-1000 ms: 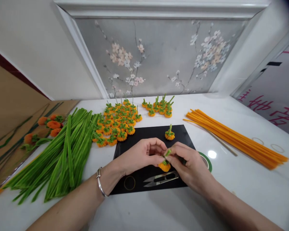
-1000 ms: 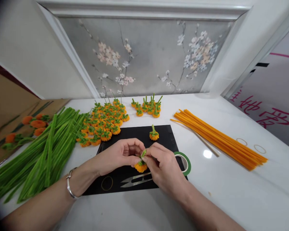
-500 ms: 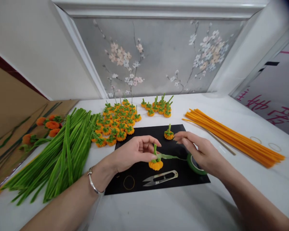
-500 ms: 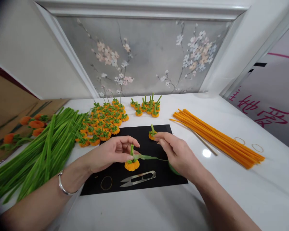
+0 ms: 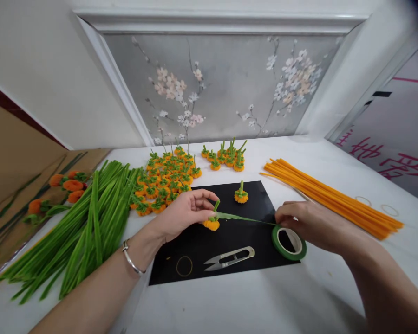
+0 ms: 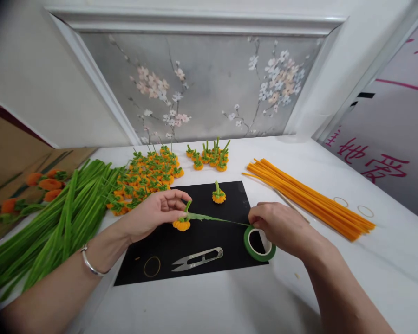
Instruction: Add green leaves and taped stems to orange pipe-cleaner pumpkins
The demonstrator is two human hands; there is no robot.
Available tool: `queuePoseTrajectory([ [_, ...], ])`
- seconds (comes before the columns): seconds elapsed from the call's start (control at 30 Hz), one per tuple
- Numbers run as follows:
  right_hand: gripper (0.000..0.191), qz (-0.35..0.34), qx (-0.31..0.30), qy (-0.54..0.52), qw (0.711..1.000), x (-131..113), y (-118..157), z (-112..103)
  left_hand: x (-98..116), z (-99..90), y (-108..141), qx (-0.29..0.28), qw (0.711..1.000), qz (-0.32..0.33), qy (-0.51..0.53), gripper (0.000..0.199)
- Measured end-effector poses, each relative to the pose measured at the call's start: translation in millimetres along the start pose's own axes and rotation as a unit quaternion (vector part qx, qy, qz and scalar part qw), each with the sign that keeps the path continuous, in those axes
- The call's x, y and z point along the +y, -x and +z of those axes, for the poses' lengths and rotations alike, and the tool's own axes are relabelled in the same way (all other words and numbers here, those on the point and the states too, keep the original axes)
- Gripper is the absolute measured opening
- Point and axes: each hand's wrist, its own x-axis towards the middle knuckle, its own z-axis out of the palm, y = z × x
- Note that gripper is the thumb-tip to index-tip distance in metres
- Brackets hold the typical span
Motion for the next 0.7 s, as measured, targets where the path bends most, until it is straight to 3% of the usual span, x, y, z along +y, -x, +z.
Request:
queuePoseTrajectory([
  [0.17,0.02,0.009,0.01,0.005,1.0,-1,1,-3,4,2.1,1,0.008,1.0,0.003,-0.019,0.029],
  [0.27,0.013,-0.007,0.099,-0.067,0.993,-21,-5,1,8,10.4,4,-0.001,1.0,0.007,-0.021,0.031],
  [0.37,0.022,-0.042,0.171,-0.194,0.965,-54,-13,11,12,19.0,7,-0.009,1.0,0.013,-0.026,0.031],
  [0.5,0.014,-0.072,0.107,-0.284,0.95,-83,-20,26,15,25.2,10,-0.025,0.998,0.037,-0.035,0.027],
  [0.7,0.014,-0.055,0.12,-0.337,0.932,-82,-19,33,16,26.9,10,-0.026,0.997,0.051,-0.051,0.021],
])
